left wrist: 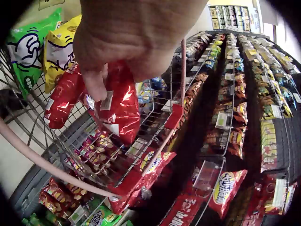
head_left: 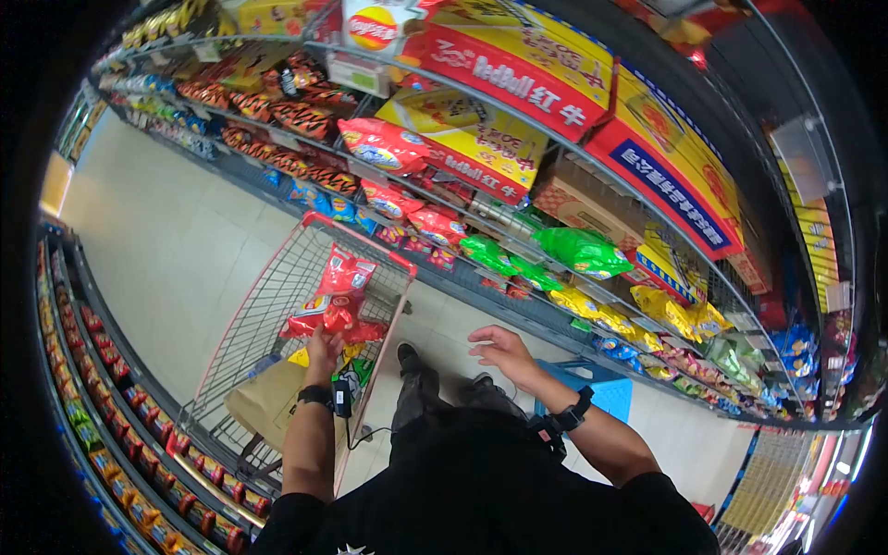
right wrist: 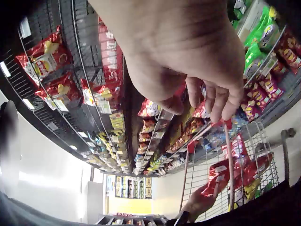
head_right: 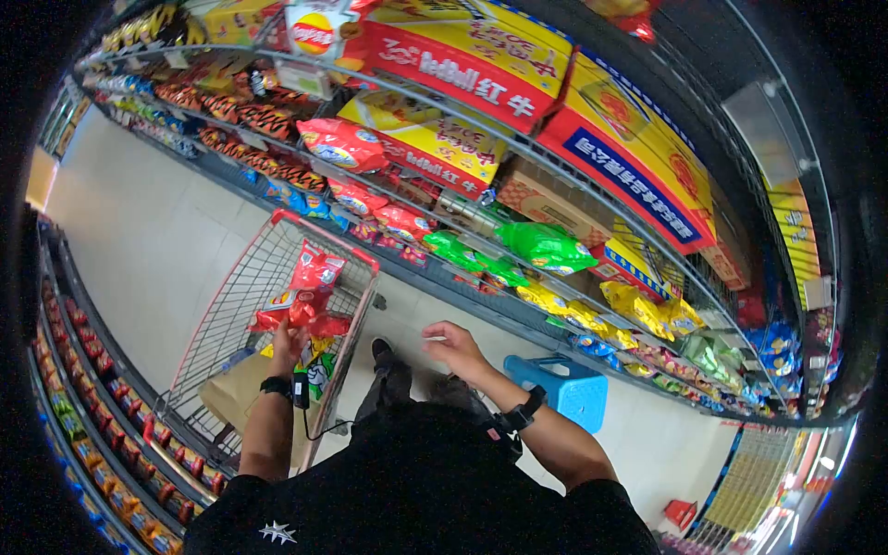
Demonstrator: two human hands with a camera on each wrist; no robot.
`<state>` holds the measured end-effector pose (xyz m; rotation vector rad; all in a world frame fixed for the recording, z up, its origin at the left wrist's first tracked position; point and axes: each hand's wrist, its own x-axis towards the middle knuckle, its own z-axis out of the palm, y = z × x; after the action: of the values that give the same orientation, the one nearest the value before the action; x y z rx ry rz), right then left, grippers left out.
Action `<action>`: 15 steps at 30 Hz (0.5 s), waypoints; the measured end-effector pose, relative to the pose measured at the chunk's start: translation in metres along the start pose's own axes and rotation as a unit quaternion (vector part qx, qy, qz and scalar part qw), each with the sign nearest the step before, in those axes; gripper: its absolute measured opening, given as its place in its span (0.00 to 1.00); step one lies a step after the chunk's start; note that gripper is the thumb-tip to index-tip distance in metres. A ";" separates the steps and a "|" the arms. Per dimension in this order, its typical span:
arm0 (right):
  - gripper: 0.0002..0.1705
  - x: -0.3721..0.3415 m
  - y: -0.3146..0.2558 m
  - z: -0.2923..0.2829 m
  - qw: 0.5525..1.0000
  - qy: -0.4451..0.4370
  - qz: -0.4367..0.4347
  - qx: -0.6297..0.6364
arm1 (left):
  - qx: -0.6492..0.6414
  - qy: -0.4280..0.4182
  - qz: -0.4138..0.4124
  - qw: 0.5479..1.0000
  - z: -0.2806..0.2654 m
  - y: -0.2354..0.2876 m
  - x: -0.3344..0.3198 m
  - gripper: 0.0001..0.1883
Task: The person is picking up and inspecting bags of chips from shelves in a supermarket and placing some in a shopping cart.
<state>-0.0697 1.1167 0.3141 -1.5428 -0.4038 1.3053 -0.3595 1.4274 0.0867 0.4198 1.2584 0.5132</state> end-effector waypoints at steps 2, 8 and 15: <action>0.17 -0.011 0.002 -0.024 1.000 0.020 -0.001 0.021 | 0.058 -0.032 0.001 0.998 0.019 -0.006 0.004 0.17; 0.19 -0.056 0.019 -0.118 0.989 0.126 -0.051 0.051 | 0.179 -0.234 0.050 0.954 0.184 -0.022 -0.072 0.12; 0.32 -0.123 0.048 -0.301 0.894 0.391 -0.218 0.003 | 0.289 -0.568 0.228 0.736 0.325 0.023 -0.410 0.17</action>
<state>0.1326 0.8577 0.3022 -1.7028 -0.1986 0.2802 -0.1399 1.2024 0.5050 1.3558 0.0407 0.1504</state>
